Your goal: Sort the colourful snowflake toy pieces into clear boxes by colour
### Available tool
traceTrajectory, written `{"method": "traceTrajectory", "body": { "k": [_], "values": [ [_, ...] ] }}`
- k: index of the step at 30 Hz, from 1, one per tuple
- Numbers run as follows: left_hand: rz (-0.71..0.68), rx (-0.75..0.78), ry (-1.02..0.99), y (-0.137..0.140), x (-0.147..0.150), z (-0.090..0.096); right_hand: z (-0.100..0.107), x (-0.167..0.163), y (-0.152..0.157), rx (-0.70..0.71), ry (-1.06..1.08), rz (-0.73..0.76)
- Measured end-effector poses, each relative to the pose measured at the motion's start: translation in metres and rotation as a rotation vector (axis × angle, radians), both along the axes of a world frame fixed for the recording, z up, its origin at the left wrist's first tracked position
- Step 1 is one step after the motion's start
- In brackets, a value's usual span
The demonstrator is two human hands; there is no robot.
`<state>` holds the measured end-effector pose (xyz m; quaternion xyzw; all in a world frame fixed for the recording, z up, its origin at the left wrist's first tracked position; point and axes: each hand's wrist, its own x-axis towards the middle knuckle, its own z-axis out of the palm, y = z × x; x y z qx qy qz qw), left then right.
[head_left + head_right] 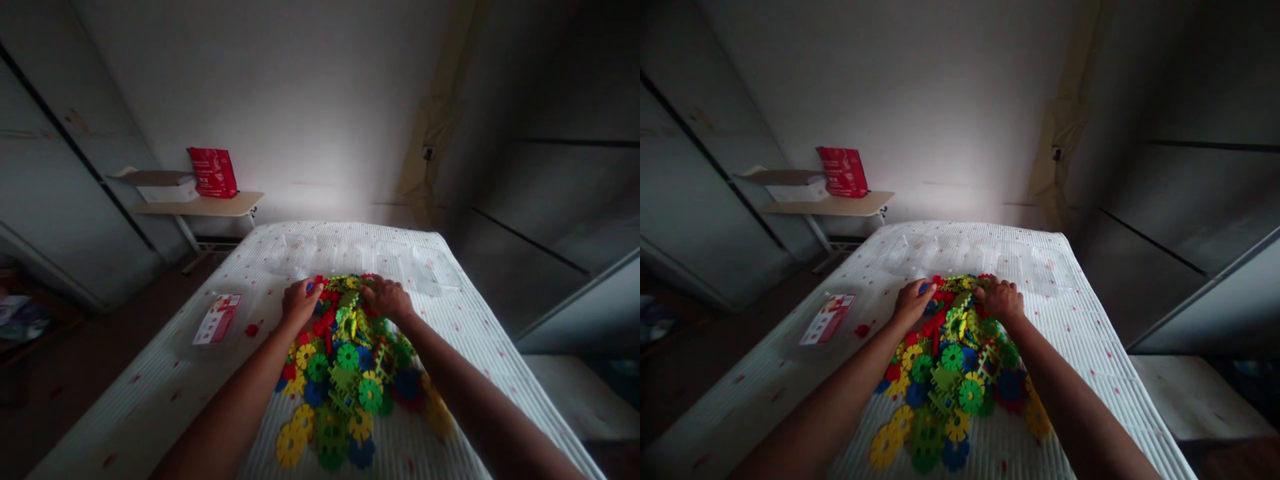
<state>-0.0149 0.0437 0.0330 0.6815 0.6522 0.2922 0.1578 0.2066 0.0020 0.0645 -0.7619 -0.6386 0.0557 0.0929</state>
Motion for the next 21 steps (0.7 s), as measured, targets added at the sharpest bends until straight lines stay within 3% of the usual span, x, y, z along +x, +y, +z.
{"method": "traceTrajectory", "body": {
  "k": [10, 17, 21],
  "values": [
    [0.014, -0.171, 0.148, 0.004, 0.030, 0.014, 0.001, -0.014, 0.014, -0.096, -0.053, 0.008],
    [-0.099, -0.124, 0.146, 0.000, 0.038, 0.016, -0.007, -0.019, 0.005, -0.040, -0.022, 0.049],
    [-0.194, -0.054, 0.033, -0.005, 0.037, 0.013, -0.016, -0.020, -0.001, 0.017, -0.002, 0.121]
  ]
}}
